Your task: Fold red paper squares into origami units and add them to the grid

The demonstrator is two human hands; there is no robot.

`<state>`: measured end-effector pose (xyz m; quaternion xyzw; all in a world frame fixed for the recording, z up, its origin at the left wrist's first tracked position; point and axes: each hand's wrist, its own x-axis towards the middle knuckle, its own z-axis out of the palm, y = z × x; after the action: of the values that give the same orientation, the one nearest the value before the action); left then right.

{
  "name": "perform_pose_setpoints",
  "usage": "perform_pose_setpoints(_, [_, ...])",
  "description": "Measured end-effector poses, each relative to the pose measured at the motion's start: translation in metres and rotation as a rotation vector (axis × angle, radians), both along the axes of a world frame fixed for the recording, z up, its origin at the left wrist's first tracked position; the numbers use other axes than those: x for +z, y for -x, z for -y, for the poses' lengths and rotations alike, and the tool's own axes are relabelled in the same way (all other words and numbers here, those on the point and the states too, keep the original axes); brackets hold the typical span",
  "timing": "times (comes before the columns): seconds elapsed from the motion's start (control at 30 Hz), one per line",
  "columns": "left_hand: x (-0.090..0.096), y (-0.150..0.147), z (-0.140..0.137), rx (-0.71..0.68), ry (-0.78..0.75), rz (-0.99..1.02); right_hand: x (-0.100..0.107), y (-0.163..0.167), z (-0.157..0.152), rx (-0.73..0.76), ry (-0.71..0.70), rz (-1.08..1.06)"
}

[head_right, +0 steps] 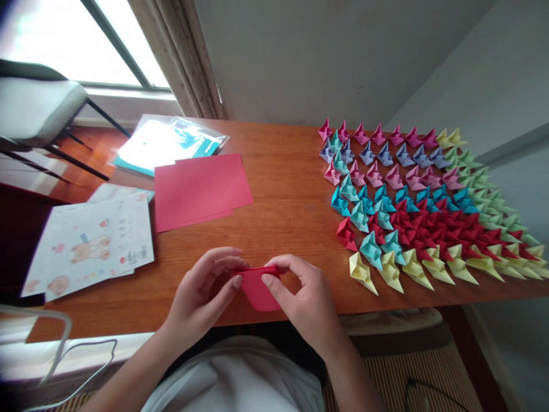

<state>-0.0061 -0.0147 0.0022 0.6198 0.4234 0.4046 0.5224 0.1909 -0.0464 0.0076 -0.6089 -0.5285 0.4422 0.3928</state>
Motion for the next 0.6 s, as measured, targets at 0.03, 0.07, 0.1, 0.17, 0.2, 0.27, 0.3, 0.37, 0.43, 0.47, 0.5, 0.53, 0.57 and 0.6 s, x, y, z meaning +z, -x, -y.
perform_pose_setpoints(0.03, [0.0,-0.002,0.0,0.023,0.067,0.038,0.002,0.002,0.0,-0.009,0.0,-0.004])
perform_pose_setpoints(0.07, [0.0,-0.004,0.0,0.033,0.12,0.07,0.004,0.005,0.001,-0.019,-0.001,-0.01])
perform_pose_setpoints(0.1, [0.0,-0.006,-0.001,0.039,0.158,0.09,0.006,0.007,0.001,-0.03,-0.001,-0.018])
perform_pose_setpoints(0.17, [0.0,-0.009,-0.002,0.054,0.198,0.107,0.009,0.01,0.001,-0.049,-0.002,-0.028])
perform_pose_setpoints(0.2, [0.0,-0.01,-0.003,0.059,0.209,0.108,0.01,0.01,0.001,-0.056,-0.002,-0.028])
perform_pose_setpoints(0.27, [0.0,-0.012,-0.004,0.069,0.217,0.094,0.01,0.01,0.001,-0.066,-0.004,-0.019])
perform_pose_setpoints(0.3, [-0.001,-0.012,-0.004,0.07,0.212,0.085,0.01,0.01,0.001,-0.069,-0.009,-0.012])
perform_pose_setpoints(0.37, [-0.002,-0.012,-0.004,0.064,0.197,0.068,0.01,0.009,0.001,-0.077,-0.022,0.001])
perform_pose_setpoints(0.43, [-0.003,-0.011,-0.004,0.06,0.183,0.053,0.01,0.008,0.001,-0.084,-0.041,0.015])
perform_pose_setpoints(0.47, [-0.004,-0.011,-0.004,0.058,0.176,0.046,0.01,0.008,0.001,-0.085,-0.049,0.022])
perform_pose_setpoints(0.5, [-0.005,-0.011,-0.003,0.054,0.168,0.038,0.01,0.008,0.001,-0.087,-0.055,0.028])
perform_pose_setpoints(0.53, [-0.005,-0.01,-0.003,0.051,0.163,0.033,0.01,0.008,0.001,-0.087,-0.06,0.033])
perform_pose_setpoints(0.57, [-0.005,-0.01,-0.003,0.047,0.159,0.03,0.01,0.008,0.0,-0.087,-0.062,0.037])
perform_pose_setpoints(0.6, [-0.006,-0.01,-0.003,0.044,0.155,0.029,0.011,0.008,0.0,-0.086,-0.063,0.041])
